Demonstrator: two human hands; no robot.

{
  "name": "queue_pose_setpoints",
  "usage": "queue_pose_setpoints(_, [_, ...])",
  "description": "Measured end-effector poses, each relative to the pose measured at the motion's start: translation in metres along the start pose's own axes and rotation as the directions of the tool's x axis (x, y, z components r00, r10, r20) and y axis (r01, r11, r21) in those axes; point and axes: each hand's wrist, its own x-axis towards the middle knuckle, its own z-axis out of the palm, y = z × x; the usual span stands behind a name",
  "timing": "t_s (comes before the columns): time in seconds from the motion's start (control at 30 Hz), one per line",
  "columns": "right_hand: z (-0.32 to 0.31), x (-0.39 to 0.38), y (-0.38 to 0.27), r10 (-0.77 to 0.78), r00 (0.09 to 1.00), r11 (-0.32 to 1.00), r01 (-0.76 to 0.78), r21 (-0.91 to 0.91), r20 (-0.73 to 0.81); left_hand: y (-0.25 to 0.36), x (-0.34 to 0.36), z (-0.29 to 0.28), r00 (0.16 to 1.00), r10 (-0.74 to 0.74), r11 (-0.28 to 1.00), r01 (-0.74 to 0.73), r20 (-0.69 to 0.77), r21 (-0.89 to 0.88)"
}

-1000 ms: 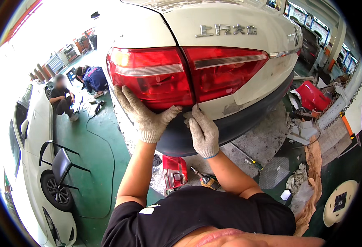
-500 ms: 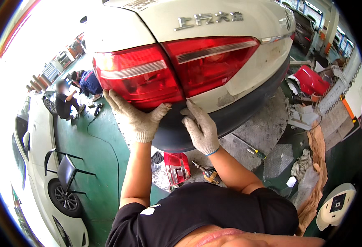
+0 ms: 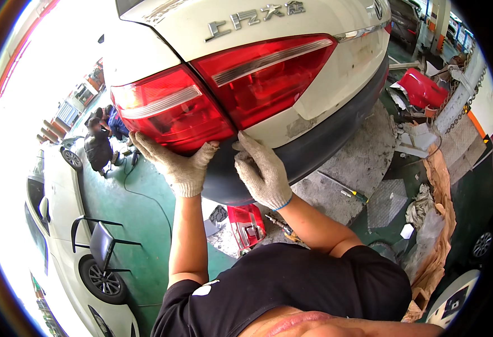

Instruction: The person removes a red taillight assembly from the rear of a white car using a power drill. They then pick up a replacement taillight, align it with the mounting area, and press it into place by hand, adjusting its position to fit the bodywork.

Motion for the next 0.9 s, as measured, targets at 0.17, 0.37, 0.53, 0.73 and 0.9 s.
queue_pose_setpoints(0.17, [-0.004, 0.017, -0.022, -0.109, 0.993, 0.968, 0.096, -0.231, -0.045, -0.002, 0.001, 0.003, 1.0, 0.02, 1.0, -0.02, -0.024, -0.016])
queue_pose_setpoints(0.37, [0.004, 0.04, -0.049, -0.232, 0.972, 0.942, 0.213, -0.261, -0.045, -0.008, -0.001, 0.007, 0.996, 0.048, 0.997, -0.052, -0.069, -0.052])
queue_pose_setpoints(0.53, [0.015, 0.05, -0.06, -0.224, 0.972, 0.935, 0.193, -0.298, -0.072, -0.013, 0.0, 0.009, 0.991, 0.103, 0.994, -0.105, -0.087, -0.022])
queue_pose_setpoints(0.73, [0.027, 0.064, -0.071, -0.296, 0.947, 0.891, 0.228, -0.392, -0.124, -0.012, -0.002, 0.006, 0.997, 0.051, 0.997, -0.048, -0.054, 0.053])
queue_pose_setpoints(0.9, [0.023, 0.072, -0.066, -0.301, 0.94, 0.897, 0.222, -0.383, -0.162, -0.004, 0.002, 0.0, 0.998, 0.029, 0.988, -0.022, -0.047, 0.15])
